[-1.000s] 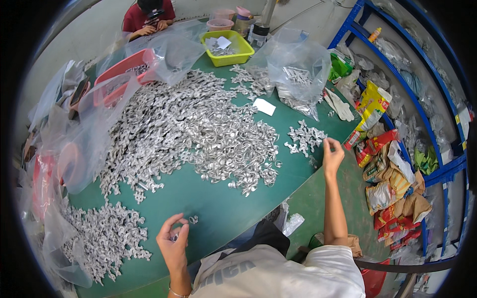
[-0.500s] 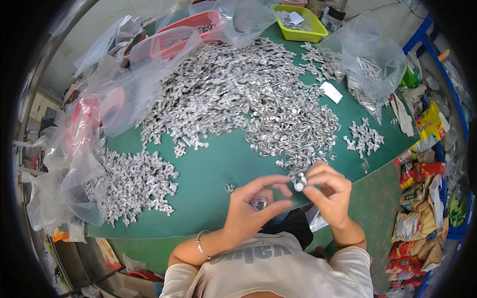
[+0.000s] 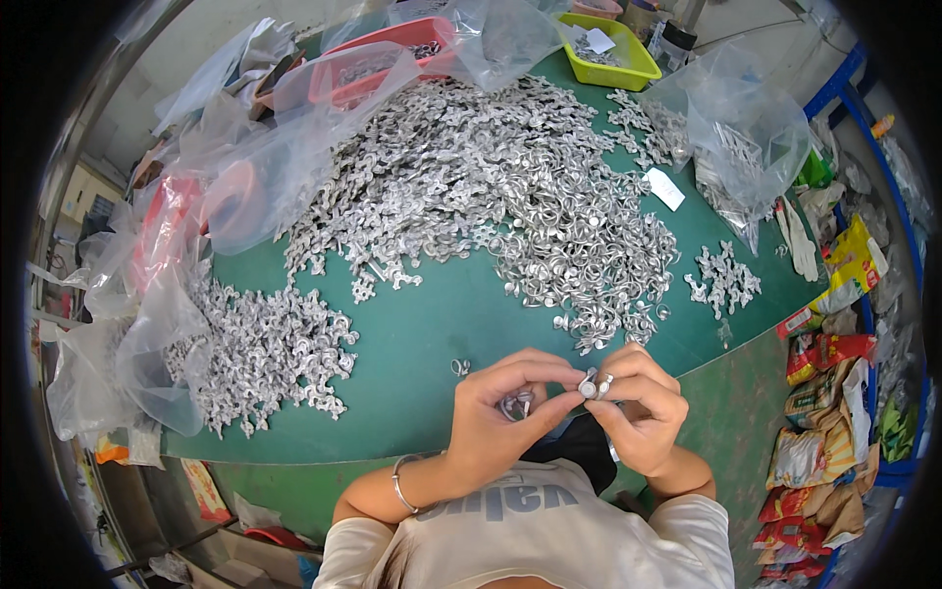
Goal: The person assembles metal components by hand, picking up small circular pieces and fitting them into larger notched metal segments. The person repeatedly performs this assembly and moves the assembled parts into plastic bins on the table.
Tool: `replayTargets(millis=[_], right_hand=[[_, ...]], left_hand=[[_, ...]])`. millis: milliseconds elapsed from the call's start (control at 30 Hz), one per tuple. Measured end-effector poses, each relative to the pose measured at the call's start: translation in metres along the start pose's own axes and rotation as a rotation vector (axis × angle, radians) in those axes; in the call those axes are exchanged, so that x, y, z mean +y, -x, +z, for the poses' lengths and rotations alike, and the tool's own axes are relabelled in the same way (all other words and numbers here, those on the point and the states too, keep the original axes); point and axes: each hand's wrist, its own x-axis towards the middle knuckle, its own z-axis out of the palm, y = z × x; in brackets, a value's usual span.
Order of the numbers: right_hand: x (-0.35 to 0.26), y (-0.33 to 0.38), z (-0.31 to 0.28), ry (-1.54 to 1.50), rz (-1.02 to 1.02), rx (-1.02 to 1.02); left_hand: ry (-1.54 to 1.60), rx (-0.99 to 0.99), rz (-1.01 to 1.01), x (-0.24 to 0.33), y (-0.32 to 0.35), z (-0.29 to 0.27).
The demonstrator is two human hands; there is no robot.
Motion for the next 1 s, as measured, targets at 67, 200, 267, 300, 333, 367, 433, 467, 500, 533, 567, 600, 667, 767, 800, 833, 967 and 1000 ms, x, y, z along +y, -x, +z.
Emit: replayTargets(millis=[67, 200, 267, 300, 333, 367, 433, 467, 500, 533, 567, 600, 667, 767, 800, 833, 967, 1000], right_hand=[[-0.001, 0.000, 0.002, -0.004, -0.004, -0.003], [-0.002, 0.000, 0.004, -0.012, -0.010, -0.002], [-0.002, 0.001, 0.005, -0.010, -0.022, -0.004], [-0.002, 0.001, 0.005, -0.008, -0.033, -0.003], [-0.004, 0.002, 0.005, -0.008, -0.036, -0.003], [-0.003, 0.001, 0.007, -0.018, -0.018, 0.008], [-0.003, -0.002, 0.009, -0.028, 0.004, 0.016], [-0.005, -0.002, 0.010, -0.018, 0.032, 0.018], [-0.006, -0.002, 0.010, -0.007, 0.061, 0.020], [-0.007, -0.002, 0.008, -0.007, 0.061, 0.021], [-0.006, -0.004, 0.006, 0.014, 0.056, -0.012], [-0.006, -0.006, 0.003, 0.034, 0.051, -0.045], [-0.004, -0.010, -0.002, 0.033, 0.047, -0.088], [-0.005, -0.016, -0.005, 0.046, 0.043, -0.148], [-0.005, -0.016, -0.006, 0.059, 0.044, -0.167], [-0.006, -0.017, -0.006, 0.059, 0.046, -0.164], [-0.007, -0.017, -0.006, 0.036, 0.089, -0.151], [-0.007, -0.016, -0.005, 0.021, 0.101, -0.139]], left_hand=[[0.026, 0.000, -0.014, 0.000, 0.001, -0.001], [0.034, -0.002, -0.002, -0.001, 0.003, -0.003], [0.030, 0.004, -0.006, 0.001, 0.004, -0.003], [0.030, 0.004, -0.003, 0.002, 0.005, -0.002], [0.028, 0.001, 0.010, 0.002, 0.005, -0.002], [0.026, 0.001, 0.018, 0.003, 0.004, -0.003], [0.041, 0.002, 0.007, 0.002, 0.003, -0.006], [0.051, -0.002, 0.002, 0.001, 0.004, -0.006], [0.051, -0.003, 0.002, 0.003, 0.004, -0.005], [0.162, 0.010, -0.076, 0.006, 0.004, -0.002], [0.270, 0.024, -0.156, 0.009, 0.004, -0.001], [0.267, 0.023, -0.159, 0.006, 0.005, -0.002], [0.084, -0.091, -0.059, -0.004, 0.007, -0.004], [0.015, -0.068, -0.023, -0.005, 0.008, -0.004], [0.015, -0.072, -0.025, -0.006, 0.008, -0.003], [0.022, -0.052, -0.037, -0.006, 0.008, -0.003], [0.010, -0.029, -0.083, -0.006, 0.009, -0.003], [0.010, -0.031, -0.084, -0.005, 0.009, -0.003]])
